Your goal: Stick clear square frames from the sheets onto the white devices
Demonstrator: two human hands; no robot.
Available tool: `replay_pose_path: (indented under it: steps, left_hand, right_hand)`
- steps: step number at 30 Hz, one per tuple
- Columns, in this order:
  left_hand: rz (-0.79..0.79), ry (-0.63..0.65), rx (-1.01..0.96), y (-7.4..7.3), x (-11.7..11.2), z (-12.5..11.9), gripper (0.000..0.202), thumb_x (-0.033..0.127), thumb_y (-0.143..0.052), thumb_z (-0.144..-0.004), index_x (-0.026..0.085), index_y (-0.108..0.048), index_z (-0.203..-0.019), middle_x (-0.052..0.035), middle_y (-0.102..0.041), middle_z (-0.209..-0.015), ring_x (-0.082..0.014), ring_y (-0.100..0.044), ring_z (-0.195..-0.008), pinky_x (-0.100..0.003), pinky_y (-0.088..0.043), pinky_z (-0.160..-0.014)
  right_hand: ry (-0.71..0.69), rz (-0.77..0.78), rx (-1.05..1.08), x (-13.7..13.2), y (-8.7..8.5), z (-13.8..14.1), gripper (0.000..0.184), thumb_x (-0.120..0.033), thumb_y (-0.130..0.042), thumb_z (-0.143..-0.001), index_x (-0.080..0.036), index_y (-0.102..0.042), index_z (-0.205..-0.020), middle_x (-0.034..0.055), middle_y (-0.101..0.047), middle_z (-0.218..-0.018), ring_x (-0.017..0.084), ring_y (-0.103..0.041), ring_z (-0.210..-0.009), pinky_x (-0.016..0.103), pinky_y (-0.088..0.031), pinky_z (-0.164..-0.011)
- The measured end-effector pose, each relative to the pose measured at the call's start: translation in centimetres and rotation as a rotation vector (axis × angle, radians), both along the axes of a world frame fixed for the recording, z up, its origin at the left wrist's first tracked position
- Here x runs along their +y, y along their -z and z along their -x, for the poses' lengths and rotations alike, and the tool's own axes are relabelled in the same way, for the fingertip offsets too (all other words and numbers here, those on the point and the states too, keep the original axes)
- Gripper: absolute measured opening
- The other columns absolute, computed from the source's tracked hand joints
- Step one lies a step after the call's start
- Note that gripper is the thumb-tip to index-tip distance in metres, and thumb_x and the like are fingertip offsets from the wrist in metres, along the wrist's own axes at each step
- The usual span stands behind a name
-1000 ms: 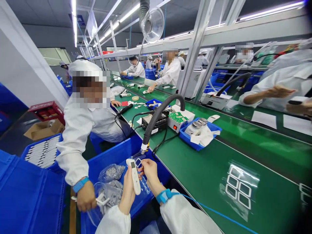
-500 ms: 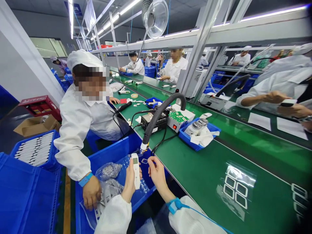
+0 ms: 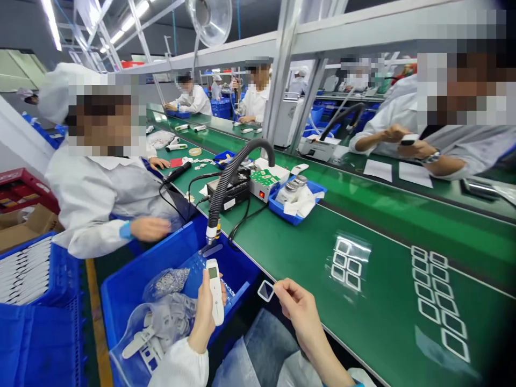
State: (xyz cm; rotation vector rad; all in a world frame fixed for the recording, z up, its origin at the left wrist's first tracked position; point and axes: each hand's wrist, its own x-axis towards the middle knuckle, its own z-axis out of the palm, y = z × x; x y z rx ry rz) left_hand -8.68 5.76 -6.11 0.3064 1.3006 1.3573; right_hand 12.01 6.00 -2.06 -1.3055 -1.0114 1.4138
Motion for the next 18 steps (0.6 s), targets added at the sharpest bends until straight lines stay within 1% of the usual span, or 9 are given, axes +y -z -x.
replay_pose_path:
  steps: [2,4,8,10,12,15,18]
  left_hand:
    - [-0.003,0.064,0.019,-0.3,-1.6,-1.5,0.066,0.077,-0.054,-0.076,0.015,-0.056,-0.097,-0.0005,-0.057,-0.060,-0.0108,-0.046,-0.041,-0.022,-0.035,-0.039]
    - [-0.018,0.159,0.043,-0.8,-3.1,-3.3,0.065,0.076,-0.050,-0.079,0.013,-0.058,-0.093,-0.0026,-0.058,-0.058,-0.0112,-0.046,-0.042,-0.022,-0.036,-0.040]
    - [-0.005,0.369,0.077,-2.9,-5.1,-6.9,0.064,0.073,-0.045,-0.084,0.011,-0.061,-0.085,-0.0039,-0.055,-0.051,-0.0112,-0.047,-0.044,-0.021,-0.035,-0.045]
    - [0.010,0.442,0.063,-4.0,-5.4,-8.3,0.063,0.071,-0.044,-0.086,0.011,-0.061,-0.086,-0.0040,-0.055,-0.052,-0.0106,-0.047,-0.045,-0.020,-0.035,-0.046]
    - [0.007,0.494,0.039,-4.7,-5.5,-9.3,0.061,0.070,-0.044,-0.087,0.011,-0.061,-0.087,-0.0036,-0.055,-0.052,-0.0099,-0.046,-0.045,-0.020,-0.035,-0.046]
    - [-0.023,0.561,0.022,-5.1,-5.4,-10.4,0.058,0.068,-0.045,-0.087,0.012,-0.058,-0.089,-0.0027,-0.055,-0.052,-0.0095,-0.046,-0.045,-0.019,-0.034,-0.046]
    - [-0.013,0.644,-0.003,-5.1,-5.5,-11.3,0.057,0.068,-0.048,-0.086,0.012,-0.057,-0.092,-0.0023,-0.056,-0.054,-0.0097,-0.047,-0.045,-0.018,-0.035,-0.045]
  right_hand:
    - [0.033,0.126,0.075,-1.1,-0.5,-1.6,0.040,-0.051,-0.072,-0.071,-0.016,-0.052,-0.068,-0.0075,-0.027,-0.052,0.005,-0.017,-0.047,0.021,-0.011,-0.045]
    - [0.079,0.211,0.145,-2.1,-1.1,-3.0,0.041,-0.049,-0.075,-0.066,-0.016,-0.051,-0.066,-0.0092,-0.025,-0.049,0.004,-0.015,-0.046,0.021,-0.009,-0.046]
    - [0.144,0.289,0.224,-3.9,-2.0,-5.2,0.038,-0.044,-0.077,-0.061,-0.016,-0.051,-0.065,-0.0101,-0.025,-0.047,0.003,-0.015,-0.044,0.021,-0.007,-0.045]
    - [0.167,0.297,0.230,-4.7,-2.2,-6.0,0.037,-0.043,-0.077,-0.061,-0.015,-0.052,-0.065,-0.0103,-0.024,-0.047,0.002,-0.015,-0.043,0.021,-0.007,-0.045]
    - [0.189,0.292,0.236,-5.3,-2.2,-6.7,0.037,-0.043,-0.076,-0.062,-0.015,-0.052,-0.066,-0.0103,-0.024,-0.047,0.002,-0.015,-0.043,0.021,-0.007,-0.044]
    - [0.205,0.275,0.241,-6.0,-2.0,-7.3,0.038,-0.044,-0.076,-0.062,-0.015,-0.052,-0.067,-0.0100,-0.025,-0.049,0.002,-0.016,-0.044,0.021,-0.008,-0.044]
    - [0.192,0.193,0.199,-6.3,-2.1,-7.5,0.041,-0.049,-0.075,-0.067,-0.015,-0.052,-0.069,-0.0091,-0.025,-0.052,0.003,-0.016,-0.045,0.021,-0.009,-0.045]
